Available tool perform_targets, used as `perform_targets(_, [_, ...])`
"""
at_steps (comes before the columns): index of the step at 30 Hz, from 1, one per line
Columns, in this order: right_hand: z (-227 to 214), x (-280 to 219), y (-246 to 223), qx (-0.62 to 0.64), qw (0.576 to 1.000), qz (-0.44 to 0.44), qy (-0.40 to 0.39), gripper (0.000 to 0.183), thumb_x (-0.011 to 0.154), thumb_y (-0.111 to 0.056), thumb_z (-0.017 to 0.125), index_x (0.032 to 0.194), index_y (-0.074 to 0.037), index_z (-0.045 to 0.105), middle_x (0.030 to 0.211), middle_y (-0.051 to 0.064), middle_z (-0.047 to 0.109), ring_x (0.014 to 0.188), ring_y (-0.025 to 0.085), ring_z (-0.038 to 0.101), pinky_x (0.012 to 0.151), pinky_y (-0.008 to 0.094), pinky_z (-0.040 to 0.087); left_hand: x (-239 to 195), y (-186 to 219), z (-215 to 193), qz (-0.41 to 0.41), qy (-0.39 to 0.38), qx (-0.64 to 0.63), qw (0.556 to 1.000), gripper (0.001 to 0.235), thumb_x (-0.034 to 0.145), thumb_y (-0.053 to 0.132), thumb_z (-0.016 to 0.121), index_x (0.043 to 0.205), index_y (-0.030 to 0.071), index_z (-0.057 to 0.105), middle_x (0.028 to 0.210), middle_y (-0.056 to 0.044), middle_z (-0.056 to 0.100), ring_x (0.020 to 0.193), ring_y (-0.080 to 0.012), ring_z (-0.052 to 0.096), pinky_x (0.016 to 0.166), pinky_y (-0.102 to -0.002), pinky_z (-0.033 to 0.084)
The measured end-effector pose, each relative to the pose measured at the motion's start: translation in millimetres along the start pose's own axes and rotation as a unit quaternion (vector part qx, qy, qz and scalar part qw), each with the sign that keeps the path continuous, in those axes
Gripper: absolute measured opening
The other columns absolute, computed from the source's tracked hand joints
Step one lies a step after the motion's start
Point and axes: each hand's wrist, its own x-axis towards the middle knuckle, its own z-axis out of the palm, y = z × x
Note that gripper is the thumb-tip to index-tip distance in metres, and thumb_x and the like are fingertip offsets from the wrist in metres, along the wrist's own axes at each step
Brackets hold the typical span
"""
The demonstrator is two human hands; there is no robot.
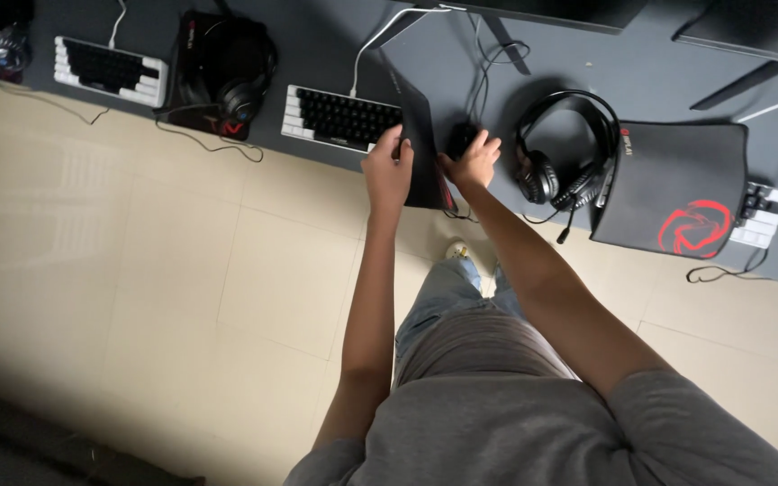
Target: The person organizes a desk by picking up a mousepad, headphones, and a computer mouse, then placing them on a white plastic chair. The person repeats this process for multiple sets of items on the desk.
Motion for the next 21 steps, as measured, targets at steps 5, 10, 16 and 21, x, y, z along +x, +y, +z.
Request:
perform_targets(5, [-3.9, -5.2, -7.6, -0.017, 1.000, -0.002, 0.005, 0.100, 0.067, -0.039, 0.095, 0.138, -0.005, 0.033, 0.131, 0.022, 0.036, 0.127, 0.042, 0.043, 0.086, 0.045, 0.058, -9.9, 20.5, -17.3, -0.041, -0.018, -0.005, 0.999, 0.026, 0.095, 0.008, 0.067, 0.120, 0.004, 0.071, 0.092, -0.014, 0.077, 0.077, -0.0187, 0.076, 0.071, -0.031, 0.059])
perform_targets(10, [26.6, 3.8, 9.5, -0.020, 0.996, -0.008, 0.083, 0.096, 0.069, -0.047, 0.094, 0.131, -0.001, 0.037, 0.125, 0.022, 0.040, 0.121, 0.043, 0.045, 0.091, 0.048, 0.054, -14.4, 25.2, -17.8, -0.034, -0.029, -0.046, 0.998, 0.025, 0.097, 0.006, 0.066, 0.121, 0.005, 0.070, 0.091, -0.011, 0.077, 0.074, -0.0125, 0.071, 0.069, -0.028, 0.057])
perform_targets(16, [35.5, 19.0, 30.6, 0.269, 0.957, 0.073, -0.084, 0.063, 0.105, -0.045, 0.064, 0.146, -0.003, 0.040, 0.136, 0.027, 0.060, 0.130, 0.043, 0.054, 0.106, 0.046, 0.046, -10.3, 40.4, -8.7, -0.005, -0.013, -0.100, 0.995, 0.028, 0.098, 0.008, 0.069, 0.125, 0.001, 0.070, 0.096, -0.007, 0.079, 0.083, -0.0077, 0.070, 0.075, -0.026, 0.058])
perform_targets(21, [-24.0, -3.4, 24.7, 0.575, 0.809, 0.018, -0.117, 0.045, 0.101, -0.015, 0.064, 0.141, -0.002, 0.047, 0.142, 0.014, 0.059, 0.130, 0.023, 0.055, 0.108, 0.032, 0.045, -2.2, 59.7, -23.9, -0.006, 0.016, -0.204, 0.979, 0.026, 0.102, 0.010, 0.069, 0.126, -0.002, 0.069, 0.108, -0.001, 0.074, 0.098, -0.0071, 0.067, 0.089, -0.024, 0.055])
